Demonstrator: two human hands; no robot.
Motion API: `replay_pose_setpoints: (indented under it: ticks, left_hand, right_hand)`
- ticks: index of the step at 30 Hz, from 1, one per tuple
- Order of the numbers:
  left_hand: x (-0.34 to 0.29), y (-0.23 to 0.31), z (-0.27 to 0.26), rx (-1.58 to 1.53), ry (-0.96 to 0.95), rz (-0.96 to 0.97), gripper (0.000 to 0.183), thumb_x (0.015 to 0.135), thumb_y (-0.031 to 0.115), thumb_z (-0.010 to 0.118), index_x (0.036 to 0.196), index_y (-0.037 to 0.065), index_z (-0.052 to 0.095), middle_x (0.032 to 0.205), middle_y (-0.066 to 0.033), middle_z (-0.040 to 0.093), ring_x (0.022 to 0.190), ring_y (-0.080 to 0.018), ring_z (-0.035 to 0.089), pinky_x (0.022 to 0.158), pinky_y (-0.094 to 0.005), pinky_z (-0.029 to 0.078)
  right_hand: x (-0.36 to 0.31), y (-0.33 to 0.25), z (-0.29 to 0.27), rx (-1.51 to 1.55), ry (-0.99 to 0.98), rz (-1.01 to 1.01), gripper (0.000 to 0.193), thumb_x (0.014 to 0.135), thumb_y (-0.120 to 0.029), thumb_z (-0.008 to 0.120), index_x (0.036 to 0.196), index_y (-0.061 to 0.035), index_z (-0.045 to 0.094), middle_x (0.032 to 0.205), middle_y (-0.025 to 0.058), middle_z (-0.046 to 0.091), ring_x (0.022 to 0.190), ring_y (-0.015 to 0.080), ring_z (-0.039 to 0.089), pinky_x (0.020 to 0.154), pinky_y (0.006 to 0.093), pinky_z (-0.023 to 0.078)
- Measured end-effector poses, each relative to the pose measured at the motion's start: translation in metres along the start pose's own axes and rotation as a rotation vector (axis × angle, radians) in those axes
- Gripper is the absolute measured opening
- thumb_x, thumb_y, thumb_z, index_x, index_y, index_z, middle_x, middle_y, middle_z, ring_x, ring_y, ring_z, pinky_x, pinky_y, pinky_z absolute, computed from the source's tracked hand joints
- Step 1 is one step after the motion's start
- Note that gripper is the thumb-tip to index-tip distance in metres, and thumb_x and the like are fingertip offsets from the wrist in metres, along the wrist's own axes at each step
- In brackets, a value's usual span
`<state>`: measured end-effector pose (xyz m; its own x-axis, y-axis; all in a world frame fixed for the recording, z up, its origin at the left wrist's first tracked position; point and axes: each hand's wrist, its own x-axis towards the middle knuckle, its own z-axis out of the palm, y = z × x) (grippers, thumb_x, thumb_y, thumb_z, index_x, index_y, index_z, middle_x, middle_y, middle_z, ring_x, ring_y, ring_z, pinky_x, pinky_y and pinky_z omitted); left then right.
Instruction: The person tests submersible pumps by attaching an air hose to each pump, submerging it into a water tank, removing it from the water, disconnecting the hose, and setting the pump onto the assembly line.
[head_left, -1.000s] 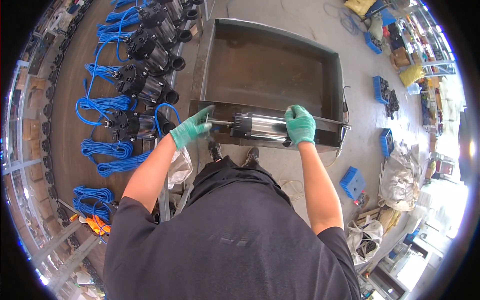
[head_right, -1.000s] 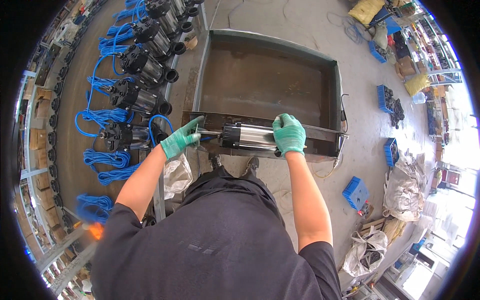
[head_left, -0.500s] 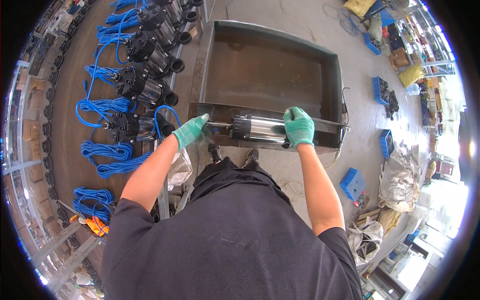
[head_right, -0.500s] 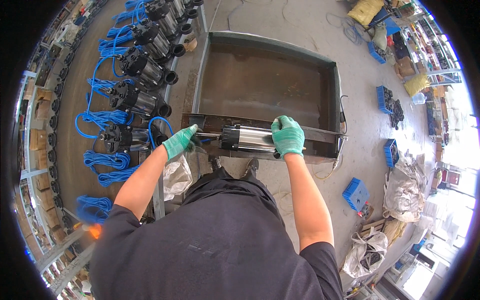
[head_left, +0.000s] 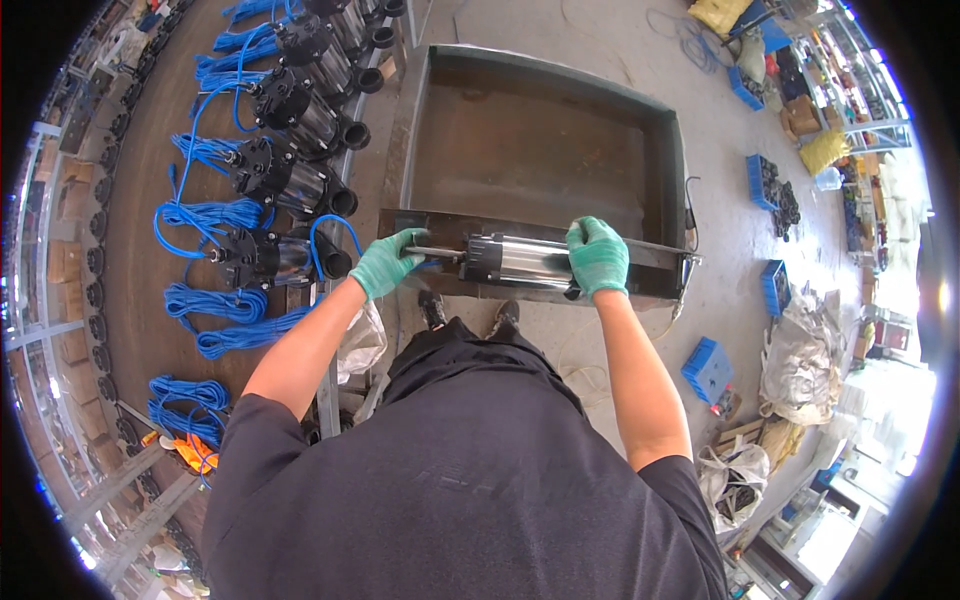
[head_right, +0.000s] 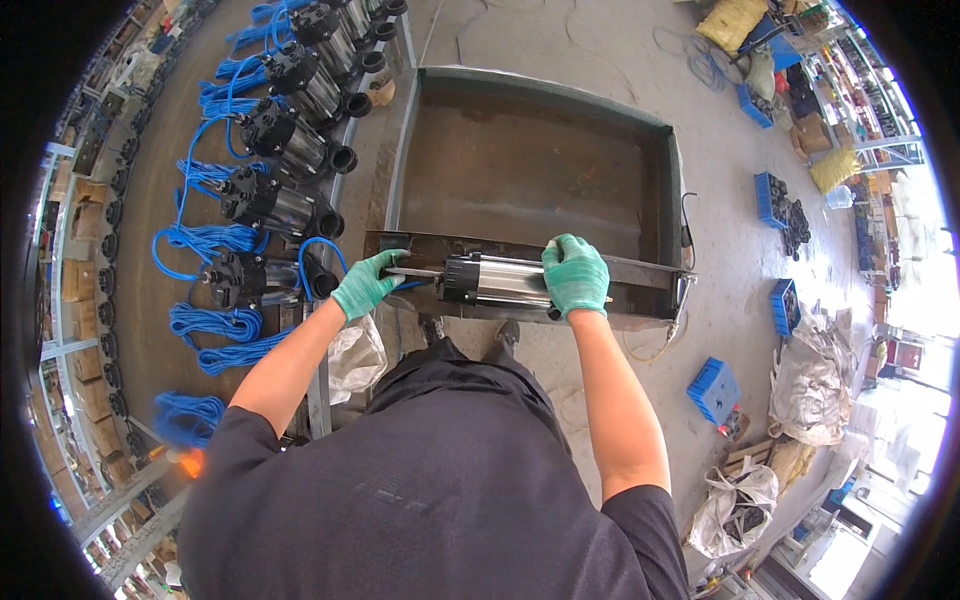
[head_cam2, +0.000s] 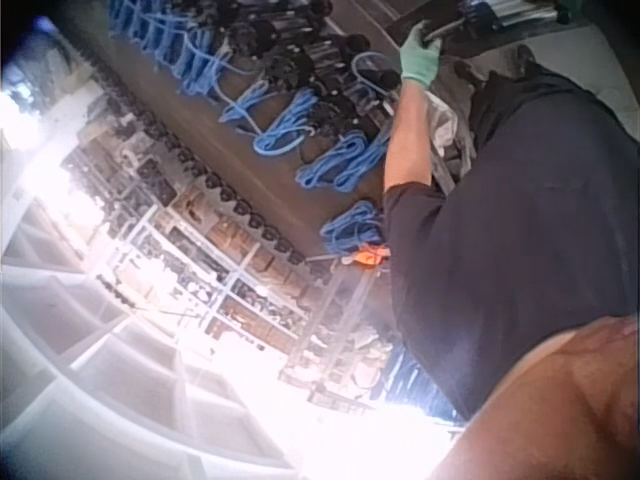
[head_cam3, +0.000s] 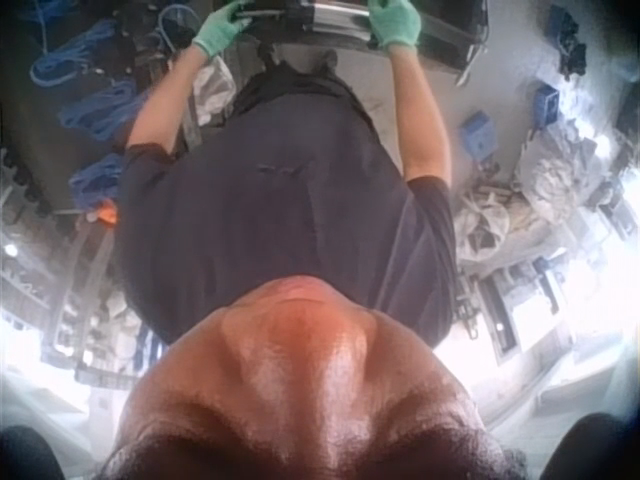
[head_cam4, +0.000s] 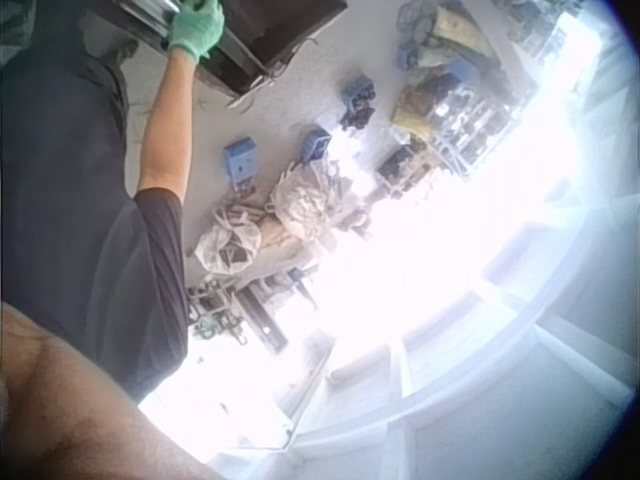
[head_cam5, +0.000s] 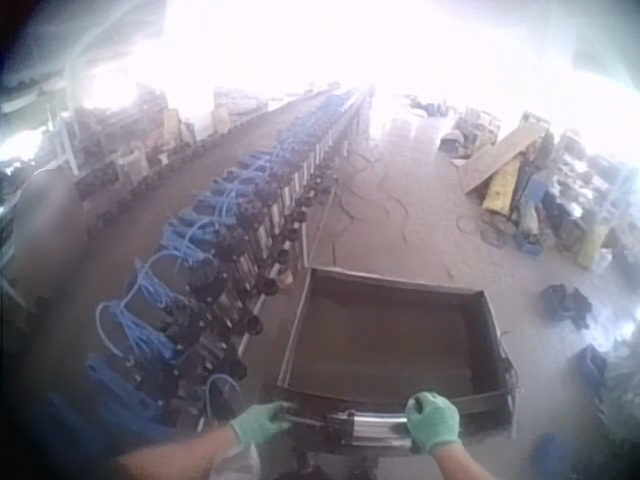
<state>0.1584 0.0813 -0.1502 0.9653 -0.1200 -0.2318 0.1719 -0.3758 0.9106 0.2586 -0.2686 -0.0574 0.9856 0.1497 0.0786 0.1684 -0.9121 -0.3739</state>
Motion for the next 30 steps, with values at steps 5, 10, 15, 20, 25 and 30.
replay_pose_setpoints:
  ticks: [5, 10, 15, 20, 25, 30]
  left_hand:
    - [-0.006, 0.014, -0.009, -0.795, -0.136, -0.427, 0.035, 0.101, 0.031, 0.065, 0.128, 0.009, 0.063, 0.102, -0.0037, 0.069, 0.088, -0.0134, 0.067, 0.073, -0.0305, 0.055]
    - [-0.005, 0.031, -0.017, -0.937, -0.162, -0.485, 0.029, 0.102, 0.022, 0.063, 0.127, 0.008, 0.060, 0.099, -0.0028, 0.067, 0.085, -0.0138, 0.067, 0.069, -0.0286, 0.055]
    - [0.013, 0.015, -0.037, -0.248, -0.448, -0.367, 0.030, 0.097, 0.020, 0.069, 0.122, 0.007, 0.059, 0.088, 0.0014, 0.062, 0.071, -0.0095, 0.062, 0.064, -0.0241, 0.051]
    - [0.006, 0.007, -0.014, 0.582, -0.055, -0.003, 0.027, 0.086, 0.027, 0.077, 0.097, 0.004, 0.068, 0.081, -0.0213, 0.068, 0.078, -0.0407, 0.066, 0.070, -0.0458, 0.052]
    - [0.008, 0.029, -0.016, 0.679, -0.037, -0.049, 0.040, 0.088, 0.043, 0.074, 0.098, 0.005, 0.070, 0.076, -0.0176, 0.070, 0.073, -0.0350, 0.069, 0.065, -0.0414, 0.053]
    - [0.011, 0.022, -0.029, -0.320, -0.277, -0.637, 0.037, 0.095, 0.036, 0.070, 0.108, 0.001, 0.064, 0.082, -0.0085, 0.071, 0.065, -0.0097, 0.063, 0.054, -0.0256, 0.049]
  right_hand:
    - [0.001, 0.003, 0.001, -0.003, 0.004, 0.002, 0.021, 0.093, -0.026, 0.061, 0.092, -0.0070, 0.070, 0.093, 0.0141, 0.070, 0.090, 0.0363, 0.065, 0.082, 0.0480, 0.052]
    - [0.002, 0.002, 0.001, -0.009, -0.010, -0.001, 0.022, 0.093, -0.028, 0.061, 0.095, -0.0076, 0.071, 0.095, 0.0151, 0.070, 0.091, 0.0369, 0.066, 0.082, 0.0468, 0.052]
    - [0.001, 0.002, 0.001, -0.017, -0.013, -0.003, 0.022, 0.093, -0.027, 0.061, 0.093, -0.0077, 0.071, 0.094, 0.0146, 0.070, 0.091, 0.0365, 0.065, 0.082, 0.0474, 0.052]
    - [0.000, 0.002, 0.001, 0.011, 0.011, -0.022, 0.020, 0.093, -0.026, 0.061, 0.092, -0.0079, 0.070, 0.093, 0.0139, 0.070, 0.090, 0.0360, 0.065, 0.082, 0.0479, 0.052]
    - [0.001, 0.003, 0.001, 0.028, 0.009, -0.024, 0.019, 0.092, -0.025, 0.062, 0.092, -0.0080, 0.070, 0.094, 0.0135, 0.070, 0.091, 0.0355, 0.065, 0.082, 0.0476, 0.052]
    - [0.000, 0.002, 0.000, 0.010, 0.002, -0.011, 0.019, 0.092, -0.026, 0.062, 0.092, -0.0080, 0.070, 0.094, 0.0134, 0.071, 0.091, 0.0356, 0.066, 0.083, 0.0474, 0.052]
